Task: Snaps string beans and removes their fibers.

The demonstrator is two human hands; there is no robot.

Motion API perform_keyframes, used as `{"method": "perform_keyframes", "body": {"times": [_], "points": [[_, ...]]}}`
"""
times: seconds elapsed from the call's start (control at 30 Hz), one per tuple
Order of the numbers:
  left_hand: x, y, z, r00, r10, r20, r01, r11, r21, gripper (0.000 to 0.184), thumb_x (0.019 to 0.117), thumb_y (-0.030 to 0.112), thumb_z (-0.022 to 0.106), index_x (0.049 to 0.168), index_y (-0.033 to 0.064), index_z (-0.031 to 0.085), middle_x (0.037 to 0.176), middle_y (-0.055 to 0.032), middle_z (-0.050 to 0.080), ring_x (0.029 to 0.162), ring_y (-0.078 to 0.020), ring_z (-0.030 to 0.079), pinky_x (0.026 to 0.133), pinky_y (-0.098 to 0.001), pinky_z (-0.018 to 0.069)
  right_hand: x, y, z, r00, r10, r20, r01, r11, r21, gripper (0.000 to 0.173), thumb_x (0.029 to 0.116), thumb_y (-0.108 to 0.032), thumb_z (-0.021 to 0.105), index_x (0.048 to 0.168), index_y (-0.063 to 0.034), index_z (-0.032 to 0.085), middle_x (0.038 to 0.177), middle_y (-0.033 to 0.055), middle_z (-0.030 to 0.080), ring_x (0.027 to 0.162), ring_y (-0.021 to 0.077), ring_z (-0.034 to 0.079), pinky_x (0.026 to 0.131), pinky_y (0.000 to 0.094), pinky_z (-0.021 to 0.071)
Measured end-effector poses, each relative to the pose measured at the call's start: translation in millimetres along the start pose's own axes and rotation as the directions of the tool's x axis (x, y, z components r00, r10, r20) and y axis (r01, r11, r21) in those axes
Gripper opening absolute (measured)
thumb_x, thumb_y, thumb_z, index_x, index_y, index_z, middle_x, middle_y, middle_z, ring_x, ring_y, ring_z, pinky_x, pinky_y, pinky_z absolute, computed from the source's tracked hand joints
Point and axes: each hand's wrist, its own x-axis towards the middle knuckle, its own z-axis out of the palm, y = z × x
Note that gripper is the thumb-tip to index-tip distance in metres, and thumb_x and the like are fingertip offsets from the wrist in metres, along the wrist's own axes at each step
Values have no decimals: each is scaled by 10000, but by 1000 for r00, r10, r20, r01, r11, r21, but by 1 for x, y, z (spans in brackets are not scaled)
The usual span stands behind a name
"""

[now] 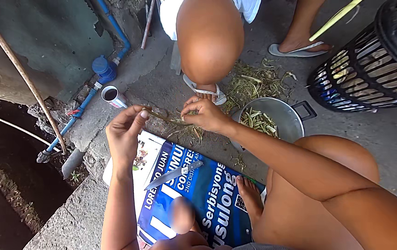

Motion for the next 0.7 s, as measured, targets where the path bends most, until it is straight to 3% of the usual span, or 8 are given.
{"method": "perform_keyframes", "body": {"times": [0.2, 0.33, 0.4, 0.47, 0.5, 0.6, 0.7], "points": [[6, -4, -34, 976, 14, -218, -15, 1000, -3, 112, 1008, 118, 636, 1102, 122, 697, 994, 54, 739, 849, -49, 688, 806, -232, 580, 13, 71, -16, 988, 148, 39, -119, 904, -410, 129, 890, -154, 728, 904, -47, 799, 1158, 230, 667, 1145, 410, 596, 950, 636, 446], [6, -4, -50, 940, 25, -339, -22, 1000, 15, 103, 1018, 85, 611, 1089, 107, 682, 973, 51, 726, 824, -44, 678, 779, -209, 574, 19, 97, -32, 910, 411, 46, -286, 705, -649, 176, 946, -182, 683, 989, -52, 794, 1147, 238, 684, 1170, 436, 592, 965, 653, 433], [5, -6, -52, 934, 6, -357, 3, 1000, 24, 115, 1013, 83, 622, 1108, 98, 684, 978, 49, 732, 829, -45, 686, 782, -209, 578, 21, 97, -35, 864, 501, 41, -329, 624, -709, 222, 934, -149, 690, 1115, -54, 776, 1224, 253, 657, 1224, 446, 565, 993, 644, 432], [4, -7, -50, 937, -16, -350, 31, 999, 38, 138, 1010, 99, 633, 1135, 86, 689, 981, 50, 728, 834, -45, 685, 790, -212, 579, 22, 94, -35, 851, 521, 66, -323, 620, -715, 359, 929, -108, 693, 1284, -65, 715, 1331, 267, 601, 1295, 452, 520, 1038, 630, 420], [4, -8, -48, 939, -26, -342, 44, 998, 46, 150, 1010, 108, 636, 1145, 81, 695, 985, 49, 729, 839, -46, 686, 793, -215, 579, 22, 93, -35, 864, 497, 79, -304, 641, -704, 356, 933, -96, 684, 1287, -76, 716, 1326, 263, 606, 1294, 446, 524, 1041, 621, 427], [4, -8, -41, 955, -31, -294, 56, 995, 77, 140, 1011, 114, 636, 1125, 78, 709, 999, 40, 740, 842, -49, 692, 782, -215, 580, 24, 88, -35, 918, 385, 94, -217, 688, -692, 171, 955, -123, 673, 1063, -59, 789, 1159, 229, 679, 1179, 405, 602, 1017, 590, 450], [4, -8, -35, 975, -28, -220, 48, 995, 86, 133, 1004, 110, 643, 1113, 86, 715, 1000, 44, 744, 846, -45, 692, 780, -208, 576, 27, 80, -36, 923, 378, 75, -206, 649, -732, 229, 956, -253, 719, 933, -31, 769, 1111, 222, 667, 1152, 395, 586, 1024, 571, 419]]}}
